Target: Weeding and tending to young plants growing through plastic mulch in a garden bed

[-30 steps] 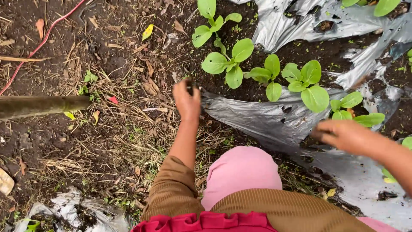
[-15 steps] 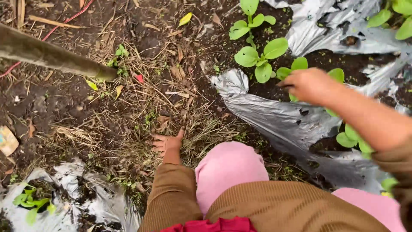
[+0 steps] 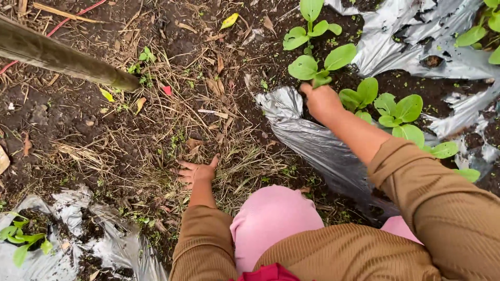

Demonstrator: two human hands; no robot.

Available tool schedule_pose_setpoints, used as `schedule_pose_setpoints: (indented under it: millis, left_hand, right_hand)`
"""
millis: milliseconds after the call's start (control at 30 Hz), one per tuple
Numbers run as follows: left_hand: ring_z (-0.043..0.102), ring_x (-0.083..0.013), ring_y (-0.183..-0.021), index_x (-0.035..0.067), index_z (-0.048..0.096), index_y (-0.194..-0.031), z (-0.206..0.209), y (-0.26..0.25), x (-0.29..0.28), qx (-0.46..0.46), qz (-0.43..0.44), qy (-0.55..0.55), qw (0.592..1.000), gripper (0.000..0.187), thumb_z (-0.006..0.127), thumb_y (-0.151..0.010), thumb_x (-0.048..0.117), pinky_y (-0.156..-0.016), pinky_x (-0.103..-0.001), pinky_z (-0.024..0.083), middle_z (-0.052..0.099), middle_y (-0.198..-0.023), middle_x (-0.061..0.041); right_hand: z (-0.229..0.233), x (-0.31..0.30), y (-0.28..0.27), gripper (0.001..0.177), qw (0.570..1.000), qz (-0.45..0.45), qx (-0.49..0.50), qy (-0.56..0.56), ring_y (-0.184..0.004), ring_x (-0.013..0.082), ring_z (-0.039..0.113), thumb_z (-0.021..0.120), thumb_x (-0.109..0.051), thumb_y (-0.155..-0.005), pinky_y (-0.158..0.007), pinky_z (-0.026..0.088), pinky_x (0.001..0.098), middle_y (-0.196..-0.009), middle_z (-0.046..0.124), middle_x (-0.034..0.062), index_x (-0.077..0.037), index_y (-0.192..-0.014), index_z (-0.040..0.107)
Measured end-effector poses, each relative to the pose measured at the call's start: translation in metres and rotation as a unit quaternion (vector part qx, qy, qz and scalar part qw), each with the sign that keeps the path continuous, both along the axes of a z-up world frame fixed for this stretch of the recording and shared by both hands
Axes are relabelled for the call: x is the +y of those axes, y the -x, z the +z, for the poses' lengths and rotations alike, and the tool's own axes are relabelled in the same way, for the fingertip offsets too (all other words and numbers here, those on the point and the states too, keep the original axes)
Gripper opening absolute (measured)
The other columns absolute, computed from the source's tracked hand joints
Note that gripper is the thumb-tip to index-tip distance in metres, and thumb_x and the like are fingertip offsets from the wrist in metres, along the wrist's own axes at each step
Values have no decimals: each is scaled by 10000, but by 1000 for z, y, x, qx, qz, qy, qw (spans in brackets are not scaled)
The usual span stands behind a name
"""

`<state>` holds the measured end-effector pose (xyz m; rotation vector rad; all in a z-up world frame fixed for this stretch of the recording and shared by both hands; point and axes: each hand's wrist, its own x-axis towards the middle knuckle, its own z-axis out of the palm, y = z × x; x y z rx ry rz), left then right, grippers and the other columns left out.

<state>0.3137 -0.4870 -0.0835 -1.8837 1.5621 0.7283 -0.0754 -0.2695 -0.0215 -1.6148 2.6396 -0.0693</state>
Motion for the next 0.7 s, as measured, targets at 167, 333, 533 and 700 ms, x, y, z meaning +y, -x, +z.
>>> schedule_pose_setpoints:
  millis: [167, 333, 533, 700]
  left_hand:
    - [52, -443, -1568, 119, -153, -1637, -5, 2, 0, 0, 24, -12, 1000, 1384, 591, -762, 893, -1203, -708, 78, -23, -1700, -257]
    - [40, -414, -1576, 145, -157, -1640, -7, 5, -2, -6, 40, -17, 999, 1382, 604, -758, 887, -1216, -682, 43, -28, -1707, -235]
    - [25, -414, -1576, 157, -173, -1638, -13, 2, -8, 8, 45, -24, 999, 1473, 643, -683, 926, -1213, -702, 16, -56, -1703, -229]
    - [5, -439, -1566, 149, -216, -1621, -11, 1, -7, 5, 44, -42, 998, 1486, 640, -687, 925, -1207, -703, 32, -61, -1691, -241]
  right_hand:
    - [32, -11, 12, 291, 970, -53, -177, -161, -736, 316, 741, 725, -155, -848, -688, 606, 438, -814, 723, 112, -201, -1135, 739]
    - [152, -79, -24, 283, 808, 44, -462, -362, -972, 344, 761, 703, -195, -790, -937, 568, 476, -1019, 831, 145, -212, -1026, 858]
    - [13, -149, -1, 496, 996, 16, -84, -39, -973, 412, 691, 894, -175, -763, -713, 655, 495, -1095, 596, 185, -51, -1190, 673]
    - [11, -135, -41, 328, 999, 47, 8, -22, -1014, 346, 599, 777, -81, -826, -643, 652, 398, -1055, 516, 138, -27, -1099, 604]
